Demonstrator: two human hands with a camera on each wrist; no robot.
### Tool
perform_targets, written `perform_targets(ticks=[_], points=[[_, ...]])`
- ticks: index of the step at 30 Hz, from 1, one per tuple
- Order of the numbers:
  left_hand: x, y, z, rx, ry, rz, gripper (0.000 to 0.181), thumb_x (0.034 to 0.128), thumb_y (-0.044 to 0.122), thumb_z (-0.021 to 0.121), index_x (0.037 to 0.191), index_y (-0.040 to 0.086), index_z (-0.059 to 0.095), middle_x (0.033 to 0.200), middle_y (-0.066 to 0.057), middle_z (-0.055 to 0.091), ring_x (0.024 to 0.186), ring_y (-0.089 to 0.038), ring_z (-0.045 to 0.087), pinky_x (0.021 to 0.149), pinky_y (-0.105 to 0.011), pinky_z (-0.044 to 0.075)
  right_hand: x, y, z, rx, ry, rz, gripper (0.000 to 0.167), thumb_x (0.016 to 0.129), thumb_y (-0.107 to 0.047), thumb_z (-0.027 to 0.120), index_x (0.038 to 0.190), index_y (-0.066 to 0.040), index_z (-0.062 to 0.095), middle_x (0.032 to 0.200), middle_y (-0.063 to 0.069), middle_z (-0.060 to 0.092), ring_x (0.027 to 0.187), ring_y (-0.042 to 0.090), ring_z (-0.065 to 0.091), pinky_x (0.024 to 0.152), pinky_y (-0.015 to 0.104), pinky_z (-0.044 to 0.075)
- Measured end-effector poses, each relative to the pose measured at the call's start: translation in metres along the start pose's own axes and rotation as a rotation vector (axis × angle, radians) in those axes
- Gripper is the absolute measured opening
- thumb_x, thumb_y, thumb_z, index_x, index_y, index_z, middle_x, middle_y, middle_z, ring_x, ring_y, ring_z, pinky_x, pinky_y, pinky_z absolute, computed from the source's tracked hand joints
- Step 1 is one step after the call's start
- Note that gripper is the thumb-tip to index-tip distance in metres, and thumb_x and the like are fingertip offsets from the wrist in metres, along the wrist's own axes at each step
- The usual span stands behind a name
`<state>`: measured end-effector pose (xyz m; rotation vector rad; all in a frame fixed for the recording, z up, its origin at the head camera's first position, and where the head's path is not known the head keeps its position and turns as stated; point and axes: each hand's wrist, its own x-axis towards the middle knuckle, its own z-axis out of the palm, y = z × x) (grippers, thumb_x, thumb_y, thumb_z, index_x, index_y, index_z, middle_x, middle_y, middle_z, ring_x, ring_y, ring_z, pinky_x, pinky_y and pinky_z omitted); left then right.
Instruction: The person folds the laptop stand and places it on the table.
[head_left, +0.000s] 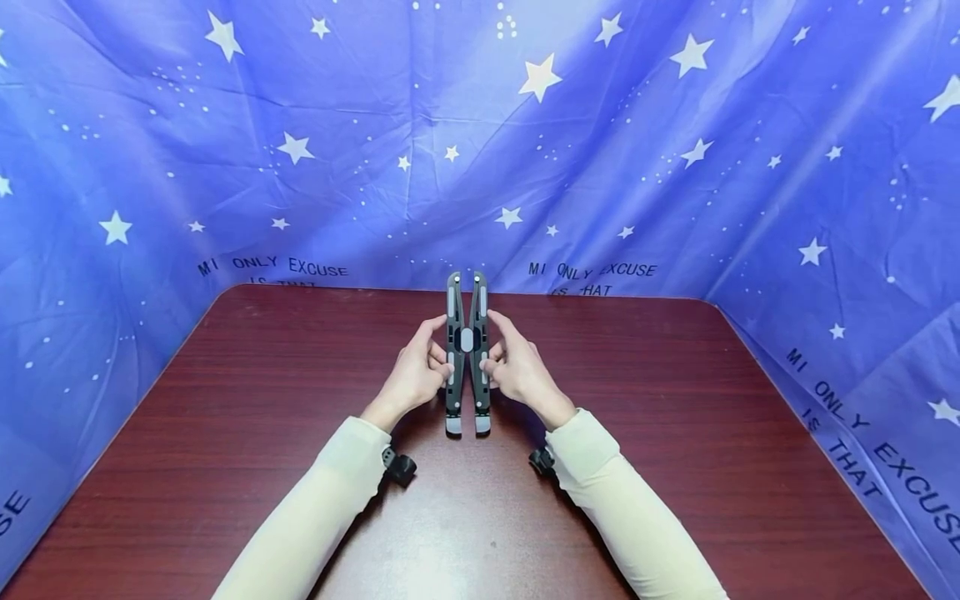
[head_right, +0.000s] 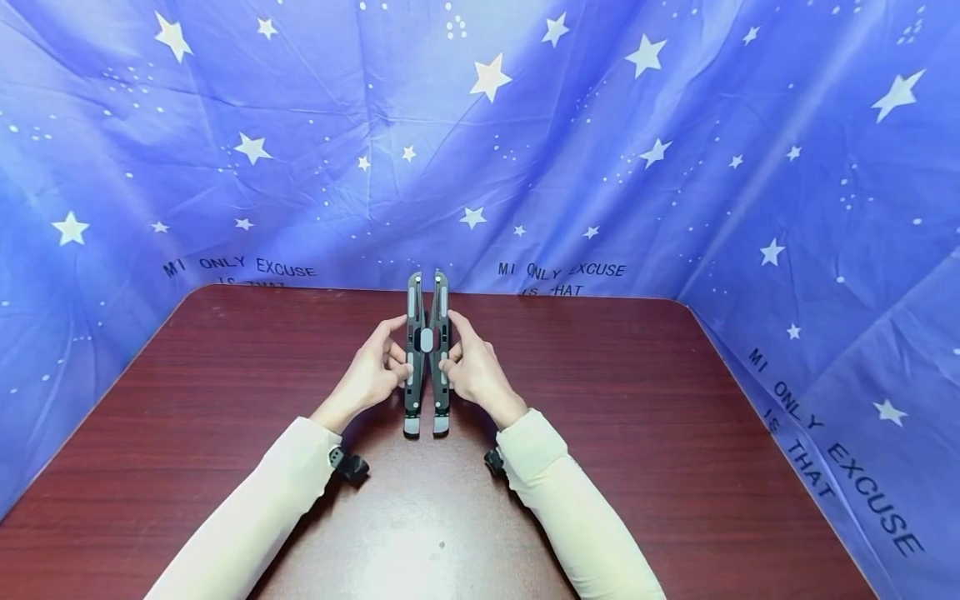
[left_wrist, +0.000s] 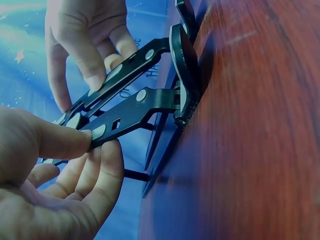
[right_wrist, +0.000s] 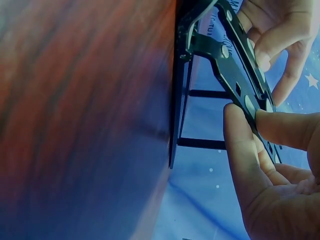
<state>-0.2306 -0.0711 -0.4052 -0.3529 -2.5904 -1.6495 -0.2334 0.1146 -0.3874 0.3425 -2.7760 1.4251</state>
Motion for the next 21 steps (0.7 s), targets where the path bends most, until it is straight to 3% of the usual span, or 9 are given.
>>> perform_targets(ticks=[10, 21], points=[[0.000, 0.004, 0.008, -0.018, -0.004, 0.006, 0.081, 0.0799, -0.012, 0.064, 0.147, 0.020, 0.033, 0.082, -0.009, 0.056, 0.065, -0.016, 0.063, 0.060, -0.029, 0.055, -0.001, -0.002, 0.003, 0.030, 0.005, -0.013, 0.081, 0.084, 0.007, 0.063, 0.150, -0.025, 0.029, 0.076, 0.008, 0.061, 0.065, 0.028, 0.064, 0.054, 0.034, 0.056], [0.002, 0.004, 0.016, -0.030, 0.013, 0.023, 0.081, 0.0783, -0.014, 0.065, 0.146, 0.019, 0.036, 0.079, -0.007, 0.056, 0.064, -0.016, 0.064, 0.058, -0.027, 0.055, -0.002, -0.003, 0.004, 0.001, 0.018, -0.028, 0.081, 0.083, 0.008, 0.064, 0.149, -0.025, 0.030, 0.075, 0.006, 0.061, 0.061, 0.022, 0.062, 0.051, 0.029, 0.054]])
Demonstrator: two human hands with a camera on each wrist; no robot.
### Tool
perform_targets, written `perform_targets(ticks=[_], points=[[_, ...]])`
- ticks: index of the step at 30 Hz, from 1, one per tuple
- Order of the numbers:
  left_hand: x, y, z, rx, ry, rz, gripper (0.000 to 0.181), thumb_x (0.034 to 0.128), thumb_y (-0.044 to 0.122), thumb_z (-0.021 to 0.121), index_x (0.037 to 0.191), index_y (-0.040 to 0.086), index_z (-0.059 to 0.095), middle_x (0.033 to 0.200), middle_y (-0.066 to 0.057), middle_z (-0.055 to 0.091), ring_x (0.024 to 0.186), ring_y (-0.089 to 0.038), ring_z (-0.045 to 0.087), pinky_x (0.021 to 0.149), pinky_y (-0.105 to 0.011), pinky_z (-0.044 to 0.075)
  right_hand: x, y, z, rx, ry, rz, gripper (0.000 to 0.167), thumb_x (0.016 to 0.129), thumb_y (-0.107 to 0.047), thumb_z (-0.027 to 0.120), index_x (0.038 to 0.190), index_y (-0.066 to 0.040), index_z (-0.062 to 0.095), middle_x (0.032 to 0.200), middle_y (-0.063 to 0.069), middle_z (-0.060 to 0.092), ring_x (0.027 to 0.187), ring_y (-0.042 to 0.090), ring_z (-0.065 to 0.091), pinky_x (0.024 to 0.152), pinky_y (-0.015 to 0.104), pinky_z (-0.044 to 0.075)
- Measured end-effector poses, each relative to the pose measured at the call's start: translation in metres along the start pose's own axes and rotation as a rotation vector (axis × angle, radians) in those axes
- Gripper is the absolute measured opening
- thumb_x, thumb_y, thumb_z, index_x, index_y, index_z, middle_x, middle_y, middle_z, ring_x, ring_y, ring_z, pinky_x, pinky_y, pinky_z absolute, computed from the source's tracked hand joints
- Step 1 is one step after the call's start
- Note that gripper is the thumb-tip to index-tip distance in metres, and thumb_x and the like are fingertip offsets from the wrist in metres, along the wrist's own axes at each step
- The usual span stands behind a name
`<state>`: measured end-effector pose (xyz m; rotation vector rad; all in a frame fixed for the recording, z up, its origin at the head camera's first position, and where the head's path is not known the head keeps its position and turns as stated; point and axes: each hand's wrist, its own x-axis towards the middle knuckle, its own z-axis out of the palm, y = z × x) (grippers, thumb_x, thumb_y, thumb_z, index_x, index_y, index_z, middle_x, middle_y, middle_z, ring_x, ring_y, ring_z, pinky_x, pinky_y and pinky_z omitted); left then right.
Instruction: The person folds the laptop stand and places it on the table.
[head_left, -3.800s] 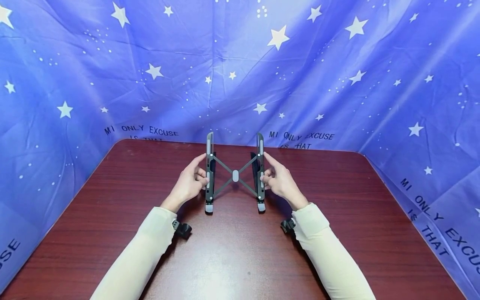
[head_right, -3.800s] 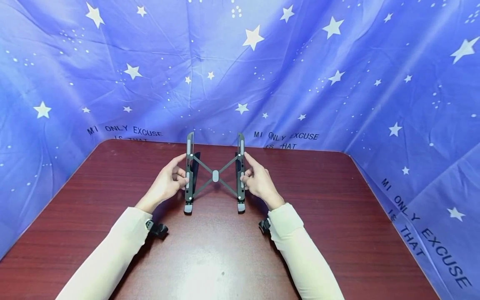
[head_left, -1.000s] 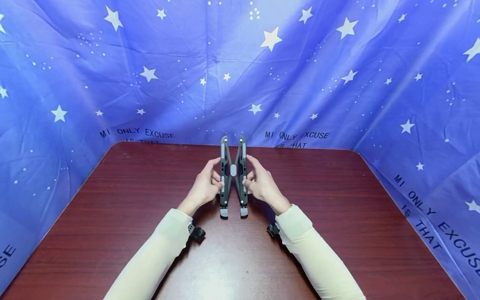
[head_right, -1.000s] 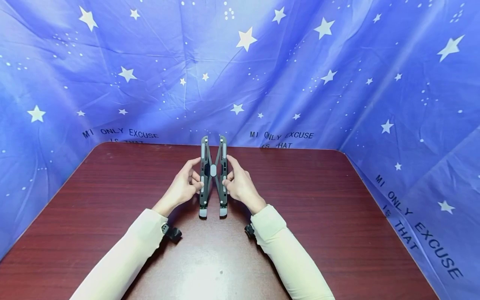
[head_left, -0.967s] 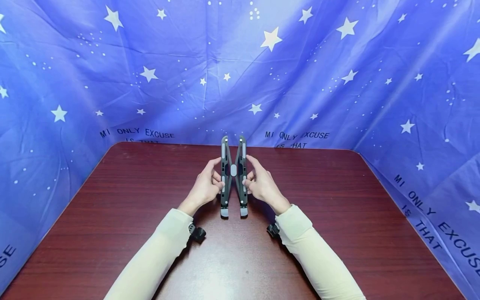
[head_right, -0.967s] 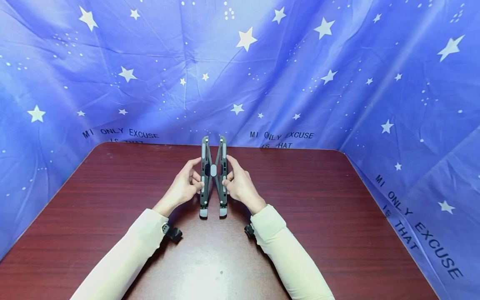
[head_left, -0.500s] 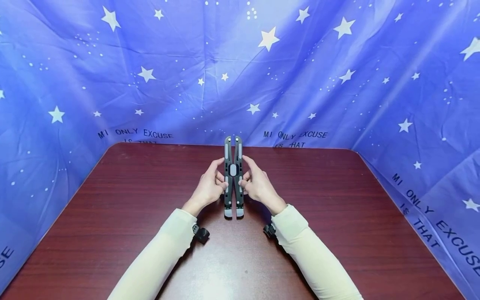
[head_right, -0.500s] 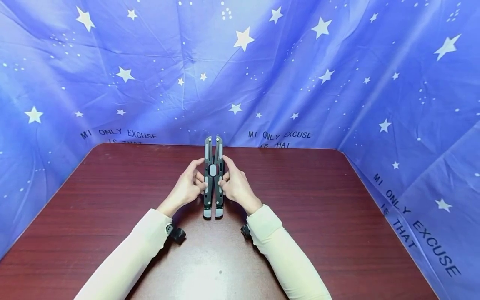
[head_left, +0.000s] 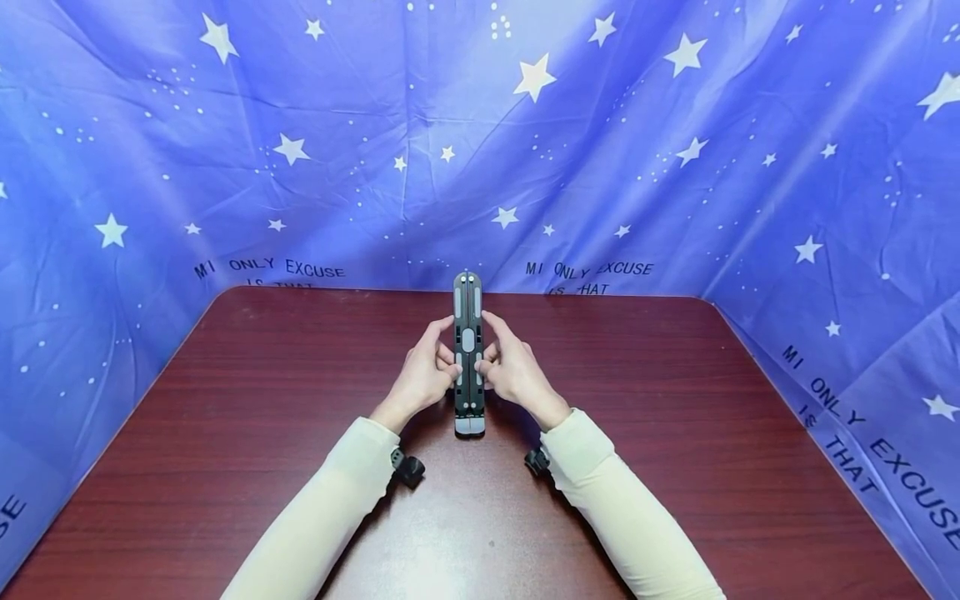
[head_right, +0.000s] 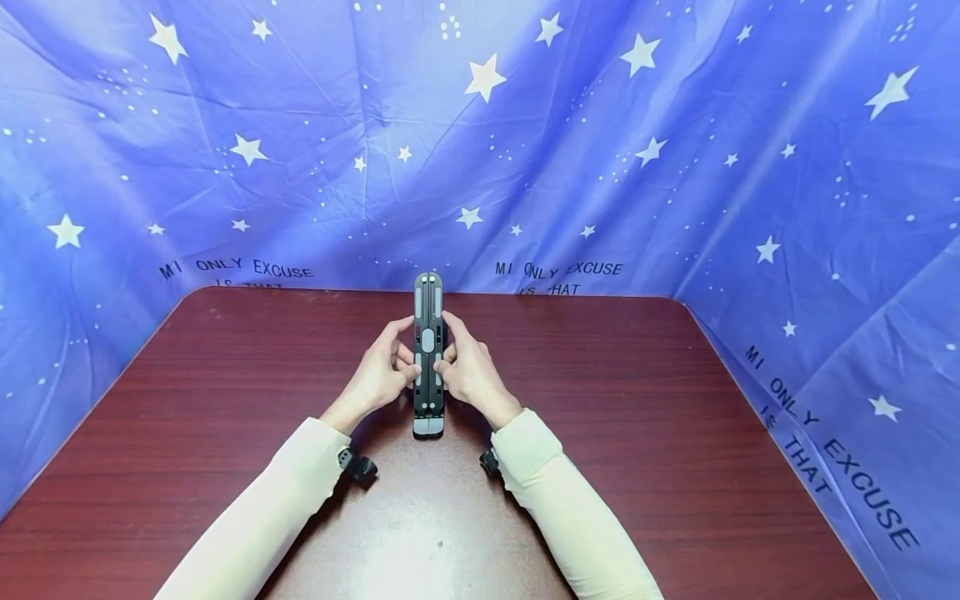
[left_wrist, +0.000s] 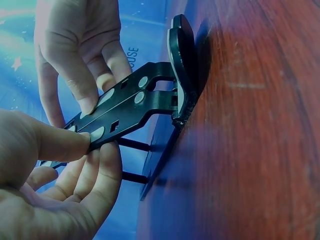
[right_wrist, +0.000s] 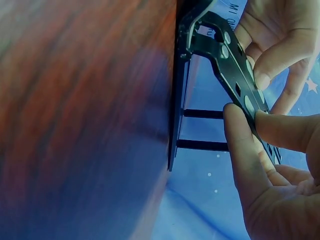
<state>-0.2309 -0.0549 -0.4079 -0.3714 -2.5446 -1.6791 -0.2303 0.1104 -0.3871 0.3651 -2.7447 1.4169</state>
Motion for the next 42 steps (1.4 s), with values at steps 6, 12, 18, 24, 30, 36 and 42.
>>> perform_targets(ticks=[6, 12, 18, 24, 30, 36, 42], points=[[0.0012, -0.0004, 0.0018, 0.002, -0.006, -0.001, 0.082, 0.0784, -0.014, 0.065, 0.146, 0.021, 0.035, 0.078, -0.005, 0.056, 0.065, -0.015, 0.064, 0.059, -0.028, 0.054, -0.0004, -0.0001, -0.0002, 0.003, -0.008, 0.028, 0.081, 0.084, 0.007, 0.064, 0.150, -0.023, 0.028, 0.076, 0.007, 0.061, 0.064, 0.026, 0.064, 0.052, 0.030, 0.055], [0.0003, -0.0002, 0.0012, 0.009, -0.020, -0.009, 0.083, 0.0797, -0.014, 0.064, 0.148, 0.021, 0.032, 0.080, -0.008, 0.058, 0.066, -0.016, 0.064, 0.059, -0.028, 0.054, 0.0000, 0.0010, -0.0034, 0.035, -0.040, 0.025, 0.083, 0.084, 0.008, 0.064, 0.150, -0.025, 0.027, 0.077, 0.008, 0.061, 0.063, 0.029, 0.064, 0.054, 0.036, 0.056], [-0.0033, 0.0015, -0.0011, -0.011, -0.058, -0.029, 0.084, 0.0796, -0.011, 0.066, 0.149, 0.021, 0.031, 0.084, -0.014, 0.063, 0.069, -0.016, 0.065, 0.060, -0.028, 0.055, 0.0007, 0.0047, -0.0069, 0.101, -0.085, 0.044, 0.085, 0.084, 0.008, 0.064, 0.151, -0.025, 0.024, 0.077, 0.012, 0.061, 0.067, 0.036, 0.065, 0.059, 0.041, 0.056], [-0.0060, 0.0007, -0.0014, -0.009, -0.071, -0.041, 0.087, 0.0784, -0.012, 0.067, 0.149, 0.023, 0.031, 0.084, -0.013, 0.062, 0.069, -0.017, 0.065, 0.059, -0.029, 0.055, 0.0024, 0.0065, -0.0083, 0.138, -0.114, 0.066, 0.087, 0.085, 0.009, 0.062, 0.153, -0.026, 0.020, 0.079, 0.013, 0.061, 0.068, 0.036, 0.065, 0.059, 0.041, 0.057], [-0.0059, 0.0007, -0.0013, -0.022, -0.085, -0.056, 0.087, 0.0803, -0.012, 0.065, 0.151, 0.026, 0.029, 0.086, -0.014, 0.062, 0.071, -0.019, 0.065, 0.060, -0.030, 0.055, 0.0023, 0.0062, -0.0087, 0.116, -0.105, 0.057, 0.087, 0.085, 0.009, 0.062, 0.152, -0.027, 0.021, 0.076, 0.012, 0.063, 0.065, 0.035, 0.066, 0.060, 0.041, 0.057], [-0.0050, 0.0019, -0.0024, -0.021, -0.096, -0.078, 0.089, 0.0809, -0.013, 0.064, 0.150, 0.029, 0.029, 0.088, -0.016, 0.061, 0.072, -0.021, 0.065, 0.061, -0.031, 0.055, 0.0025, 0.0054, -0.0075, 0.121, -0.099, 0.060, 0.088, 0.085, 0.009, 0.063, 0.152, -0.028, 0.020, 0.074, 0.014, 0.062, 0.065, 0.037, 0.066, 0.059, 0.041, 0.057], [-0.0041, 0.0009, -0.0028, 0.005, -0.091, -0.073, 0.089, 0.0804, -0.014, 0.064, 0.150, 0.030, 0.030, 0.085, -0.010, 0.061, 0.070, -0.017, 0.064, 0.061, -0.029, 0.054, 0.0024, 0.0039, -0.0059, 0.127, -0.096, 0.067, 0.091, 0.084, 0.010, 0.062, 0.153, -0.028, 0.017, 0.073, 0.015, 0.061, 0.064, 0.037, 0.066, 0.057, 0.041, 0.056]])
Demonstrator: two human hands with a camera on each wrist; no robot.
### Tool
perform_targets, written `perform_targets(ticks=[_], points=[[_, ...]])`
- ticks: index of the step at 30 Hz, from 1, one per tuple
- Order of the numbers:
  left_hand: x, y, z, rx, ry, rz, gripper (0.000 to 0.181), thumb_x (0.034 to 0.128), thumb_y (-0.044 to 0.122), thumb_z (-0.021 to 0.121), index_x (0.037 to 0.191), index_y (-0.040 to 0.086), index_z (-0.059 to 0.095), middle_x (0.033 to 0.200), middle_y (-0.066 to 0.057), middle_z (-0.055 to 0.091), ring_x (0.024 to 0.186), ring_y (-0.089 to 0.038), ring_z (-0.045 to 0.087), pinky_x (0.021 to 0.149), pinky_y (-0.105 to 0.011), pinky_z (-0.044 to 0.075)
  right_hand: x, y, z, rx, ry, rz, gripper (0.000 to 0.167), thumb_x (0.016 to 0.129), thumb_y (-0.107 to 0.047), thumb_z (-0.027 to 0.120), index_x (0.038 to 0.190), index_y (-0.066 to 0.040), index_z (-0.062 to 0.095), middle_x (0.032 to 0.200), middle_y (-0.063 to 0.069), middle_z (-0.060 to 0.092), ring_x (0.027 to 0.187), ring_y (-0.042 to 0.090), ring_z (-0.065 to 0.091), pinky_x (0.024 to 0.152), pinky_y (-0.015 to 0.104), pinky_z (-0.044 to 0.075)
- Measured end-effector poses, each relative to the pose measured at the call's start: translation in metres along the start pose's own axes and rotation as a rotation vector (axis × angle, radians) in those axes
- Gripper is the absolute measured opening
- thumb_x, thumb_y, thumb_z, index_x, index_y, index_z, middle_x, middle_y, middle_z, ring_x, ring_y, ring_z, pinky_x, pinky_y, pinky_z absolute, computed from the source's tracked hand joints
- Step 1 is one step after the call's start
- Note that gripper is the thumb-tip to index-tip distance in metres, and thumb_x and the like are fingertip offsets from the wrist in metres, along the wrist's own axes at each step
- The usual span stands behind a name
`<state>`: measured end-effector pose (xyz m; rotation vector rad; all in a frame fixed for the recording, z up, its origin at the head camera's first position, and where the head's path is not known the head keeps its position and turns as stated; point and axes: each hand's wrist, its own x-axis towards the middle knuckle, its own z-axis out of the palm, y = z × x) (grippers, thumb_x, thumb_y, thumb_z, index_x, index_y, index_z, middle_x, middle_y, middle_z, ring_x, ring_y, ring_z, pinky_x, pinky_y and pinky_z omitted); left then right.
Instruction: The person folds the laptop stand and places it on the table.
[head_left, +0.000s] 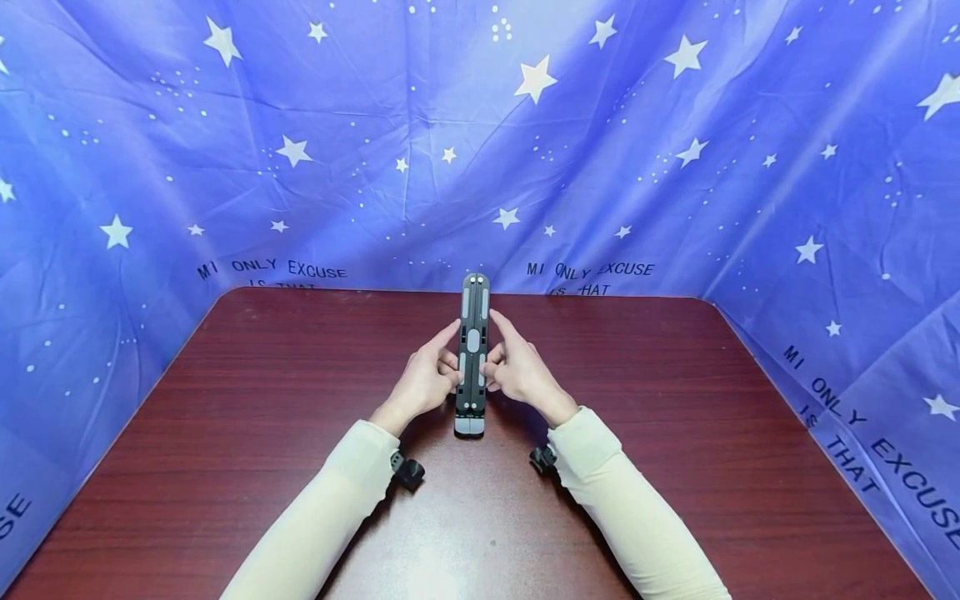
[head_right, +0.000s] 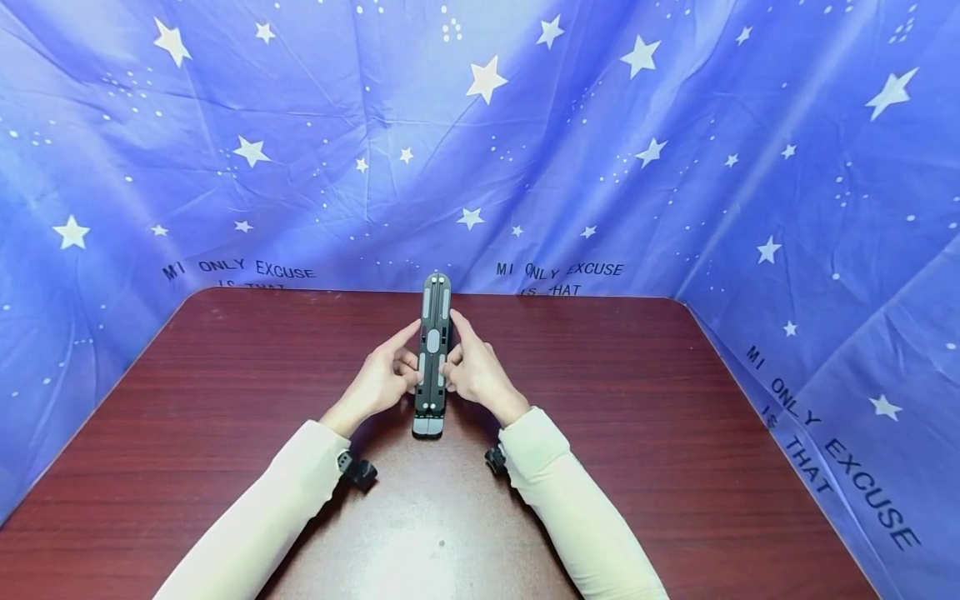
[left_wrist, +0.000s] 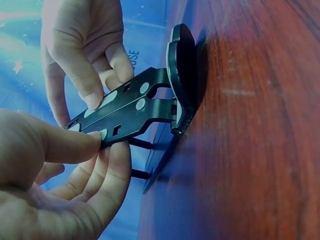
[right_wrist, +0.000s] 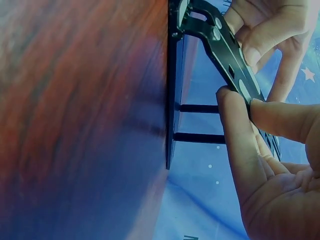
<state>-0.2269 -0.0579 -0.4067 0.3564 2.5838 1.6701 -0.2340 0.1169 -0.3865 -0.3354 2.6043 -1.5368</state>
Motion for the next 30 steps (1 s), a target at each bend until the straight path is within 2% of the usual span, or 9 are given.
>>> perform_targets(ticks=[6, 13, 20, 25, 30], points=[[0.001, 0.001, -0.001, 0.029, -0.003, 0.021, 0.090, 0.0789, -0.015, 0.062, 0.150, 0.030, 0.031, 0.084, -0.007, 0.060, 0.070, -0.015, 0.062, 0.063, -0.028, 0.053, -0.001, -0.002, 0.002, 0.010, 0.000, 0.014, 0.094, 0.084, 0.012, 0.062, 0.154, -0.027, 0.012, 0.073, 0.015, 0.062, 0.062, 0.035, 0.066, 0.057, 0.042, 0.056], [0.002, 0.000, -0.004, 0.067, -0.019, 0.078, 0.089, 0.0771, -0.017, 0.059, 0.151, 0.024, 0.031, 0.082, -0.007, 0.059, 0.067, -0.014, 0.059, 0.065, -0.029, 0.051, -0.003, -0.005, 0.004, 0.043, -0.013, 0.028, 0.099, 0.084, 0.012, 0.062, 0.154, -0.026, 0.005, 0.075, 0.018, 0.063, 0.064, 0.036, 0.067, 0.059, 0.042, 0.057], [0.002, 0.000, -0.005, 0.085, -0.035, 0.077, 0.087, 0.0788, -0.013, 0.062, 0.151, 0.026, 0.031, 0.084, -0.007, 0.059, 0.068, -0.015, 0.059, 0.065, -0.029, 0.050, -0.002, -0.005, -0.007, 0.059, -0.070, 0.022, 0.098, 0.084, 0.008, 0.066, 0.155, -0.021, 0.004, 0.078, 0.016, 0.067, 0.068, 0.035, 0.068, 0.062, 0.042, 0.057], [-0.002, 0.001, -0.007, 0.125, -0.032, 0.057, 0.078, 0.0808, -0.001, 0.071, 0.147, 0.020, 0.036, 0.089, -0.006, 0.059, 0.071, -0.013, 0.061, 0.070, -0.031, 0.051, 0.001, -0.001, -0.026, -0.005, -0.039, -0.042, 0.094, 0.083, 0.000, 0.071, 0.154, -0.015, 0.011, 0.081, 0.011, 0.069, 0.071, 0.037, 0.068, 0.064, 0.043, 0.056], [-0.012, 0.004, -0.010, 0.231, -0.048, 0.061, 0.068, 0.0813, 0.009, 0.074, 0.142, 0.009, 0.043, 0.091, -0.004, 0.060, 0.072, -0.013, 0.059, 0.073, -0.033, 0.049, 0.009, 0.005, -0.046, -0.143, 0.019, -0.141, 0.089, 0.080, -0.012, 0.077, 0.152, -0.018, 0.024, 0.093, 0.009, 0.067, 0.075, 0.027, 0.067, 0.068, 0.036, 0.054]])
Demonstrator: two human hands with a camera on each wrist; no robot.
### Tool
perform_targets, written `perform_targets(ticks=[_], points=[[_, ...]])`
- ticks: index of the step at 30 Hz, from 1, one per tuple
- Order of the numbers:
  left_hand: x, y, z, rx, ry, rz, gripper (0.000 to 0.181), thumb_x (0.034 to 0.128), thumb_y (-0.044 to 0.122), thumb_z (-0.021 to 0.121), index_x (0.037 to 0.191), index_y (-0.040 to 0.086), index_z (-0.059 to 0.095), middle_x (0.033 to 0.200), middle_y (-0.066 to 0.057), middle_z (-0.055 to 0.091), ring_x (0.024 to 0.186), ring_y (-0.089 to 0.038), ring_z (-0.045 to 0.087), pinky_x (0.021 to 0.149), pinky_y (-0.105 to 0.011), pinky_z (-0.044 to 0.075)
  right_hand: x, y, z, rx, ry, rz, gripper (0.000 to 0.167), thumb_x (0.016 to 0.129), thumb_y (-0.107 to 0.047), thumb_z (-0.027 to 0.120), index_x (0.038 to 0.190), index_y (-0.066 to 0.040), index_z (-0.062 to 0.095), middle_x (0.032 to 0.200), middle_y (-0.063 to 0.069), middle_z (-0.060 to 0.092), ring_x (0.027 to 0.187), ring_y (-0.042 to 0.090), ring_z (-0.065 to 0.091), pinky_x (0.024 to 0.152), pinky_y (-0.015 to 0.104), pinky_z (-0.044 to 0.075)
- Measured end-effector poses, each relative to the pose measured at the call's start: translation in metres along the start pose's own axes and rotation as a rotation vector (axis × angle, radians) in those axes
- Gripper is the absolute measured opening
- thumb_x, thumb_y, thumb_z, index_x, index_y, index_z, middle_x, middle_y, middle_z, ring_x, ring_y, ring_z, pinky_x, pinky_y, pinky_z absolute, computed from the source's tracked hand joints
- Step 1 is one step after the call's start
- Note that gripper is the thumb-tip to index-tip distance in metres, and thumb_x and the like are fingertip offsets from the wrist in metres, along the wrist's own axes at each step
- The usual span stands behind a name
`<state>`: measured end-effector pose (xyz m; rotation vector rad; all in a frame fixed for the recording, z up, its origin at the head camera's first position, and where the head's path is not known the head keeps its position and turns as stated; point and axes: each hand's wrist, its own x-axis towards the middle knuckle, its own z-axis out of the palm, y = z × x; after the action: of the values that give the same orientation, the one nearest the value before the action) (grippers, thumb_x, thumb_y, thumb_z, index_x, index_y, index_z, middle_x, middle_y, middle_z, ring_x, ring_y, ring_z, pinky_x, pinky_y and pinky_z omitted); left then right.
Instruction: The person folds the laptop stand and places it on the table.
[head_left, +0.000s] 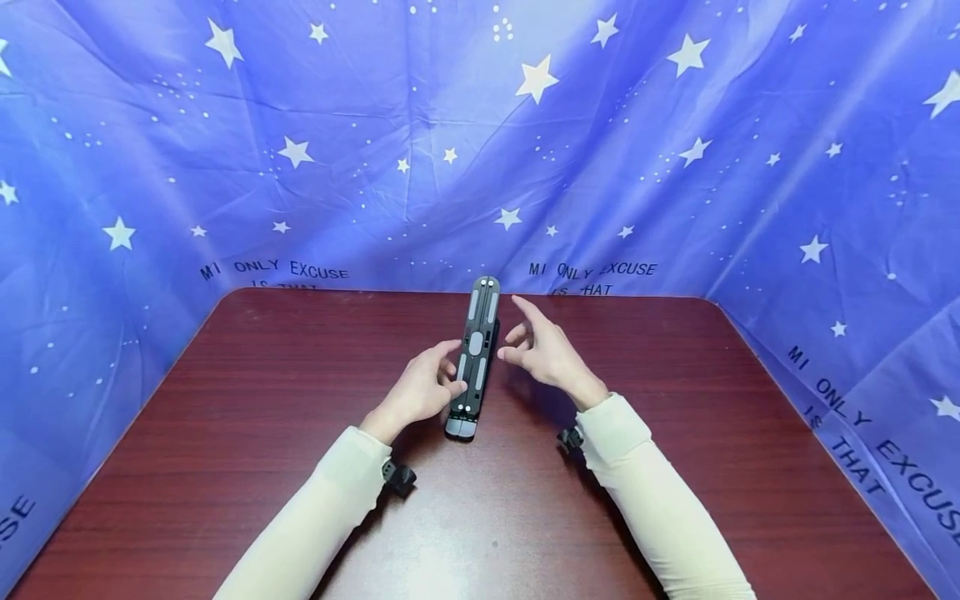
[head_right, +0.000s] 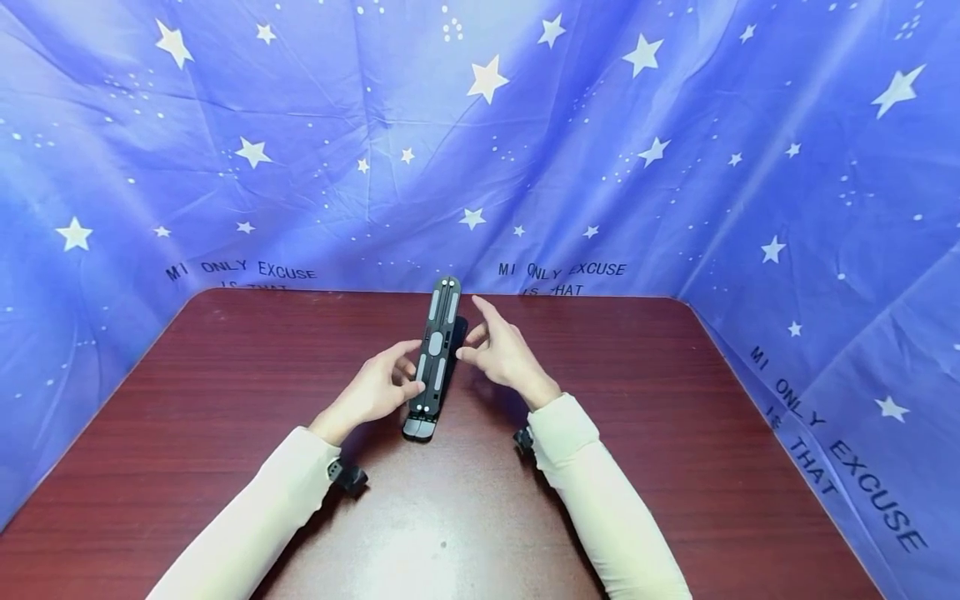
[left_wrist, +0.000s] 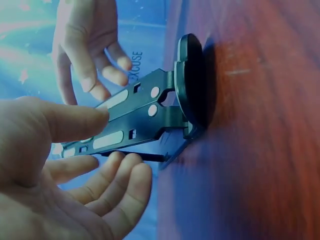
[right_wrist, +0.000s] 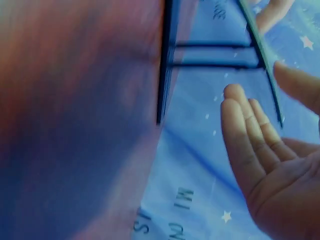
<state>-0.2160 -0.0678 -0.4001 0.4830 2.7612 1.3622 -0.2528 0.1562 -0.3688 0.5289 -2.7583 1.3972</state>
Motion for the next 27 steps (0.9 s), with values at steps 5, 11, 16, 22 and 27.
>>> perform_targets(ticks=[5, 11, 16, 22, 27], points=[[-0.012, 0.005, -0.002, 0.159, -0.009, 0.031, 0.067, 0.0785, 0.017, 0.078, 0.137, 0.005, 0.048, 0.093, -0.004, 0.060, 0.079, -0.017, 0.058, 0.076, -0.036, 0.047, 0.014, 0.002, -0.016, -0.085, -0.041, -0.053, 0.088, 0.080, -0.020, 0.079, 0.151, -0.023, 0.027, 0.108, 0.011, 0.064, 0.081, 0.019, 0.066, 0.074, 0.034, 0.053], [-0.027, 0.011, -0.002, 0.309, -0.046, 0.015, 0.072, 0.0743, 0.031, 0.081, 0.135, 0.007, 0.050, 0.096, -0.005, 0.056, 0.081, -0.018, 0.053, 0.074, -0.037, 0.046, 0.032, 0.001, -0.025, -0.119, -0.090, -0.076, 0.090, 0.079, -0.020, 0.079, 0.150, -0.028, 0.026, 0.117, 0.011, 0.059, 0.084, 0.019, 0.064, 0.073, 0.036, 0.053], [-0.038, 0.012, 0.001, 0.379, -0.078, -0.010, 0.077, 0.0695, 0.039, 0.084, 0.133, 0.010, 0.052, 0.098, -0.004, 0.053, 0.076, -0.019, 0.051, 0.072, -0.038, 0.046, 0.043, -0.002, -0.028, -0.133, -0.130, -0.058, 0.092, 0.078, -0.021, 0.080, 0.150, -0.036, 0.024, 0.124, 0.011, 0.057, 0.085, 0.017, 0.064, 0.073, 0.035, 0.053], [-0.044, 0.009, 0.006, 0.435, -0.066, 0.035, 0.074, 0.0658, 0.038, 0.087, 0.126, 0.009, 0.054, 0.096, -0.005, 0.052, 0.077, -0.022, 0.054, 0.069, -0.042, 0.048, 0.050, -0.005, -0.030, -0.165, -0.187, -0.054, 0.096, 0.077, -0.019, 0.081, 0.149, -0.043, 0.022, 0.125, 0.007, 0.055, 0.084, 0.019, 0.064, 0.071, 0.036, 0.052], [-0.046, 0.008, 0.008, 0.463, -0.044, 0.072, 0.073, 0.0660, 0.035, 0.087, 0.123, 0.007, 0.052, 0.095, -0.006, 0.051, 0.076, -0.023, 0.054, 0.065, -0.042, 0.048, 0.055, -0.007, -0.029, -0.185, -0.209, -0.084, 0.094, 0.078, -0.019, 0.080, 0.149, -0.042, 0.024, 0.124, 0.008, 0.054, 0.087, 0.023, 0.064, 0.067, 0.036, 0.052]])
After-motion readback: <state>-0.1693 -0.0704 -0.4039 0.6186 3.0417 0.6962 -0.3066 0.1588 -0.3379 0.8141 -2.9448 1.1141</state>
